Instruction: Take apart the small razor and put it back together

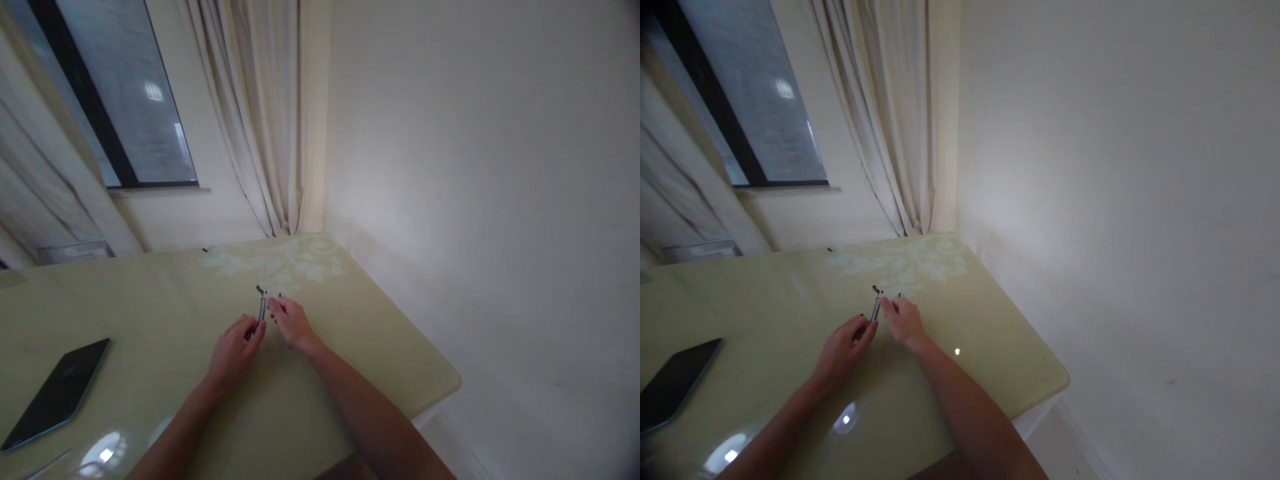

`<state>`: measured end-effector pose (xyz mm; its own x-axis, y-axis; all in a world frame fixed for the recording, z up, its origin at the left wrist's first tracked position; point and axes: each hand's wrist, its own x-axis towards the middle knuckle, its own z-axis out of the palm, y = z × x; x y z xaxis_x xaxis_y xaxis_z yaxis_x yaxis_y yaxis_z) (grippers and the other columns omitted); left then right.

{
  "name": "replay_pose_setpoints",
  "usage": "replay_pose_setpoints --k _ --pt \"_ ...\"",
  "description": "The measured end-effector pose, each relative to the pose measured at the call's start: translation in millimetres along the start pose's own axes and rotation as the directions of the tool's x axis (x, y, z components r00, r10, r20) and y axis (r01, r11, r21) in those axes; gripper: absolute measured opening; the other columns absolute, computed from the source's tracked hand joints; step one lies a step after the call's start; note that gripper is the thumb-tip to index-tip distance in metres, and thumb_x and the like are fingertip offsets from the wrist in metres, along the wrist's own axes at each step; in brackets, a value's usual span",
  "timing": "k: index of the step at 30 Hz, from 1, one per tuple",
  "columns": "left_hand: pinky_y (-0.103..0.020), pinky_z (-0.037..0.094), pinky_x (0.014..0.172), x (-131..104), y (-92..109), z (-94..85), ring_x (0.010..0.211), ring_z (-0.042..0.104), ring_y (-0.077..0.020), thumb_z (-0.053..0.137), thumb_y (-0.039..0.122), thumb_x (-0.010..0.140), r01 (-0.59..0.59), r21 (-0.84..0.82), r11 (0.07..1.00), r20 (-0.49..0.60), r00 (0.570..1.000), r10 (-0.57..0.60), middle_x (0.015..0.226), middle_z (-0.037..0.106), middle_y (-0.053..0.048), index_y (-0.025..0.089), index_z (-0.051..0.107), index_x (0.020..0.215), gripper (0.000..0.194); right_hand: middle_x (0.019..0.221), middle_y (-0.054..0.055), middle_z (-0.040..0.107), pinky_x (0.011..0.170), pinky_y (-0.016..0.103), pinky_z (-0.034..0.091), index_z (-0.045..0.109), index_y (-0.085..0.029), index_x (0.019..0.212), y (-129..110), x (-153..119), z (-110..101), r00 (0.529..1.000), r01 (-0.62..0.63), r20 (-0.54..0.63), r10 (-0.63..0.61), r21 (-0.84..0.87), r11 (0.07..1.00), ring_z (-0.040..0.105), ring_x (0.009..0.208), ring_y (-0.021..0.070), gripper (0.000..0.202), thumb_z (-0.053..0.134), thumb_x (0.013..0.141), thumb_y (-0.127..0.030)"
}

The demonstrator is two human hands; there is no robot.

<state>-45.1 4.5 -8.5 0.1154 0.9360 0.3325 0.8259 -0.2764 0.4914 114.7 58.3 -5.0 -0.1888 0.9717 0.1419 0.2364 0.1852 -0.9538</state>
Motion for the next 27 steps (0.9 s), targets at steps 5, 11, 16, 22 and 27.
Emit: replay_pose_setpoints --k 5,11,16,22,27 --pt "-0.029 0.044 0.069 -1.3 3.3 -2.3 0.071 0.057 -0.0183 0.042 0.055 0.100 -0.159 -0.328 0.931 0.082 0.977 0.196 0.073 0.062 -0.003 0.021 0.061 0.071 0.048 0.071 -0.002 0.057 0.057 0.023 0.041 0.063 -0.019 0.092 -1.5 -0.5 1.5 0.975 -0.141 0.222 0.029 0.508 0.850 0.052 0.060 0.0112 0.038 0.067 0.089 -0.056" --pt "-0.026 0.042 0.066 7.8 -12.6 -22.7 0.072 0.052 -0.0155 0.062 0.063 0.088 0.100 -0.639 0.762 -0.079 0.978 -0.195 0.087 0.064 -0.002 0.020 0.070 0.120 0.054 0.058 -0.009 0.040 0.043 0.021 0.017 0.065 -0.018 0.093 -9.7 -7.7 -9.9 0.842 -0.303 0.537 -0.042 0.537 0.787 0.027 0.044 0.0063 0.040 0.065 0.090 -0.058" --pt "-0.028 0.045 0.074 7.5 -19.0 -23.2 0.078 0.053 -0.0163 0.071 0.064 0.081 0.188 -0.770 0.609 0.132 0.982 -0.137 0.095 0.069 -0.005 0.020 0.069 0.131 0.067 0.050 -0.009 0.033 0.041 0.022 0.013 0.063 -0.016 0.076 -15.3 -11.7 -14.1 0.779 -0.327 0.626 -0.040 0.459 0.826 0.022 0.041 0.0059 0.047 0.060 0.090 -0.062" --pt "-0.026 0.043 0.071 6.6 -18.7 -15.5 0.074 0.051 -0.0147 0.080 0.059 0.075 0.174 -0.865 0.471 0.099 0.979 -0.181 0.088 0.067 -0.005 0.019 0.074 0.126 0.065 0.045 -0.011 0.031 0.039 0.020 0.013 0.056 -0.018 0.068 -14.9 -11.2 -11.9 0.834 -0.243 0.550 -0.046 0.441 0.864 0.023 0.039 0.0042 0.053 0.066 0.086 -0.066" --pt "-0.026 0.041 0.066 8.0 -23.0 -15.4 0.069 0.049 -0.0133 0.077 0.059 0.078 0.114 -0.829 0.548 -0.010 0.976 -0.219 0.081 0.062 -0.001 0.021 0.075 0.123 0.059 0.042 -0.011 0.023 0.036 0.021 0.009 0.043 -0.021 0.058 -13.5 -1.1 -14.3 0.910 -0.290 0.415 -0.006 0.647 0.705 0.014 0.037 0.0049 0.071 0.049 0.085 -0.087"
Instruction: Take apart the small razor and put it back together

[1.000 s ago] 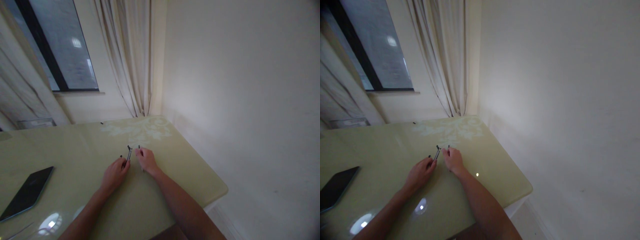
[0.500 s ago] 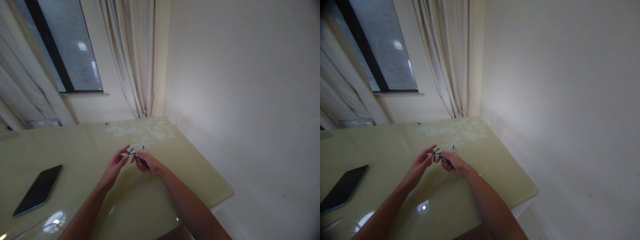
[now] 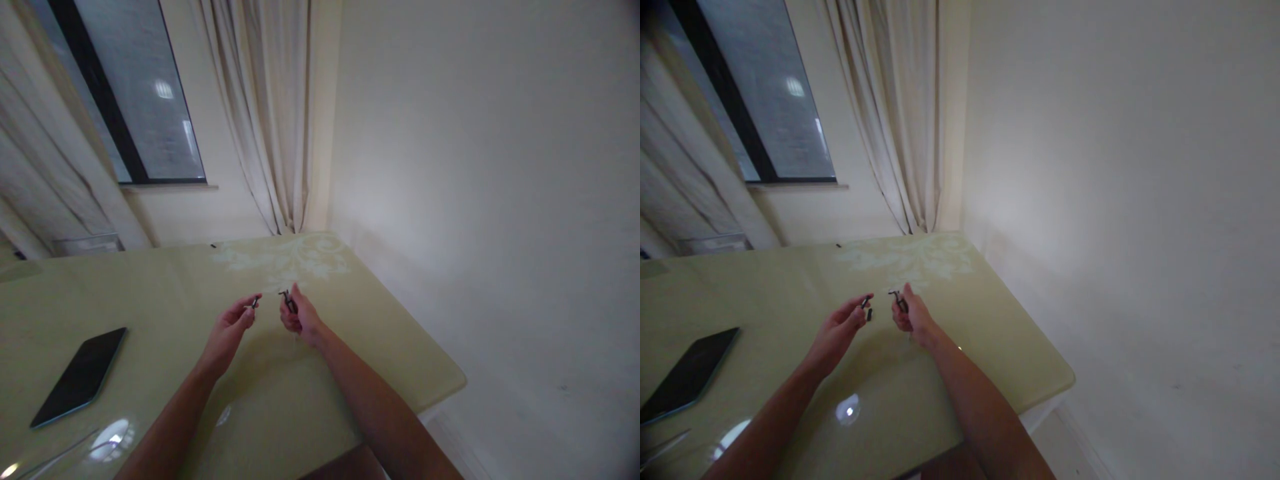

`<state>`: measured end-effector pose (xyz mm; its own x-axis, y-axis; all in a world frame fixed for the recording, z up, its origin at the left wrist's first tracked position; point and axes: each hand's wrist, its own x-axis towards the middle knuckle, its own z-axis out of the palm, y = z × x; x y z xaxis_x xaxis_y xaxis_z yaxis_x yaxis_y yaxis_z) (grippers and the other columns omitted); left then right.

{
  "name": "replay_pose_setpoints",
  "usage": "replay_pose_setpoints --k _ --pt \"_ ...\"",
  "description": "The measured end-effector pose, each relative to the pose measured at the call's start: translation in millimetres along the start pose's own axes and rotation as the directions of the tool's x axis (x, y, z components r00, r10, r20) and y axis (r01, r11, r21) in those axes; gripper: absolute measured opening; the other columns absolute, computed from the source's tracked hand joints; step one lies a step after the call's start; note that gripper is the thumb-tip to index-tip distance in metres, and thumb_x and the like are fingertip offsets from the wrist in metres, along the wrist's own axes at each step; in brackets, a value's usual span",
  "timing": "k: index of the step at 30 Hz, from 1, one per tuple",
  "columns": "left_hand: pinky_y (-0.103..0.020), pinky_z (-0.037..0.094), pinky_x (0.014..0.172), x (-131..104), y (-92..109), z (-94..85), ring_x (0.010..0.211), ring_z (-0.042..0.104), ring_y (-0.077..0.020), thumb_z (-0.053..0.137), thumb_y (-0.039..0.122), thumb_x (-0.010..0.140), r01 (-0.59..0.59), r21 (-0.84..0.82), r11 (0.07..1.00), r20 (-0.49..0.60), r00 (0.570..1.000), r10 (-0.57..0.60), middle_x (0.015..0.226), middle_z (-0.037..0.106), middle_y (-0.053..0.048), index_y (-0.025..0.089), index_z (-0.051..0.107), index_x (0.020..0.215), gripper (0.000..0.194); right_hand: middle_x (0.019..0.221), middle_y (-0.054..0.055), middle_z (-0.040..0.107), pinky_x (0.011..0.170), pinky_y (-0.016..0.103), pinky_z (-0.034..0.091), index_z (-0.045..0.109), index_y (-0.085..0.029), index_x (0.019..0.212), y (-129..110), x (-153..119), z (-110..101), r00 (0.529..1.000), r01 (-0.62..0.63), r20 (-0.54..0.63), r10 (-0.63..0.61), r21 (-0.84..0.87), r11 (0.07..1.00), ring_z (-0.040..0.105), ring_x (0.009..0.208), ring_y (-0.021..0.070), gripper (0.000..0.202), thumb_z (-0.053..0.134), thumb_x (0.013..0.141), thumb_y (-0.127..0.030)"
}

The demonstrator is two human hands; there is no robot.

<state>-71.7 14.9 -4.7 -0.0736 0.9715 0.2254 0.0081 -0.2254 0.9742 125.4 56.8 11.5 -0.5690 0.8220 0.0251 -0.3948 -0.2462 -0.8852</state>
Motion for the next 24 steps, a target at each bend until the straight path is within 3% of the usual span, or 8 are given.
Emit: replay_pose_setpoints --k 3,6,12,15,19,24 --pt "-0.026 0.041 0.064 -1.2 -0.4 5.3 0.066 0.048 -0.0136 0.081 0.052 0.075 -0.119 0.308 0.944 0.051 0.993 0.108 0.084 0.064 -0.001 0.025 0.078 0.115 0.048 0.042 -0.011 0.017 0.035 0.022 0.005 0.032 -0.023 0.053 -14.3 1.6 -14.1 0.990 0.106 -0.119 -0.082 0.215 0.971 0.009 0.037 0.0054 0.078 0.029 0.084 -0.095" --pt "-0.030 0.046 0.068 0.0 -3.5 21.0 0.071 0.053 -0.0172 0.079 0.052 0.077 -0.226 0.481 0.847 0.135 0.974 0.183 0.092 0.068 -0.003 0.025 0.079 0.109 0.042 0.042 -0.010 0.016 0.034 0.022 0.003 0.026 -0.023 0.050 -30.3 -1.0 -34.0 0.963 0.198 -0.238 -0.127 0.305 0.931 0.007 0.036 0.0054 0.079 0.020 0.088 -0.092" --pt "-0.038 0.046 0.088 26.7 -9.1 69.6 0.097 0.065 -0.0262 0.075 0.046 0.082 -0.325 0.727 0.605 0.328 0.938 0.110 0.099 0.073 -0.006 0.026 0.079 0.109 0.034 0.042 -0.010 0.015 0.032 0.021 0.004 0.026 -0.023 0.048 -44.4 -6.9 -63.5 0.913 0.306 -0.370 -0.169 0.348 0.886 0.007 0.035 0.0057 0.078 0.015 0.094 -0.084" --pt "-0.041 0.043 0.093 44.2 -9.0 96.1 0.106 0.064 -0.0280 0.074 0.042 0.084 -0.305 0.814 0.494 0.331 0.943 0.035 0.105 0.074 -0.006 0.027 0.077 0.114 0.034 0.042 -0.010 0.016 0.031 0.021 0.005 0.025 -0.023 0.049 -45.8 -7.7 -70.4 0.896 0.343 -0.408 -0.174 0.387 0.856 0.007 0.035 0.0060 0.077 0.015 0.095 -0.084" --pt "-0.043 0.041 0.095 56.6 -14.9 127.9 0.111 0.064 -0.0290 0.071 0.045 0.087 -0.247 0.856 0.454 0.290 0.957 -0.027 0.109 0.074 -0.007 0.027 0.077 0.116 0.034 0.040 -0.009 0.017 0.031 0.022 0.006 0.023 -0.024 0.051 -47.0 -8.1 -77.1 0.892 0.359 -0.416 -0.175 0.421 0.833 0.008 0.033 0.0067 0.075 0.016 0.094 -0.085" --pt "-0.046 0.040 0.097 55.1 -17.9 144.3 0.111 0.065 -0.0300 0.067 0.050 0.089 -0.267 0.861 0.433 0.315 0.948 -0.043 0.109 0.074 -0.008 0.025 0.076 0.116 0.038 0.040 -0.009 0.018 0.031 0.022 0.008 0.021 -0.024 0.052 -46.2 -7.5 -82.7 0.881 0.377 -0.437 -0.180 0.421 0.825 0.010 0.033 0.0068 0.075 0.018 0.092 -0.087"
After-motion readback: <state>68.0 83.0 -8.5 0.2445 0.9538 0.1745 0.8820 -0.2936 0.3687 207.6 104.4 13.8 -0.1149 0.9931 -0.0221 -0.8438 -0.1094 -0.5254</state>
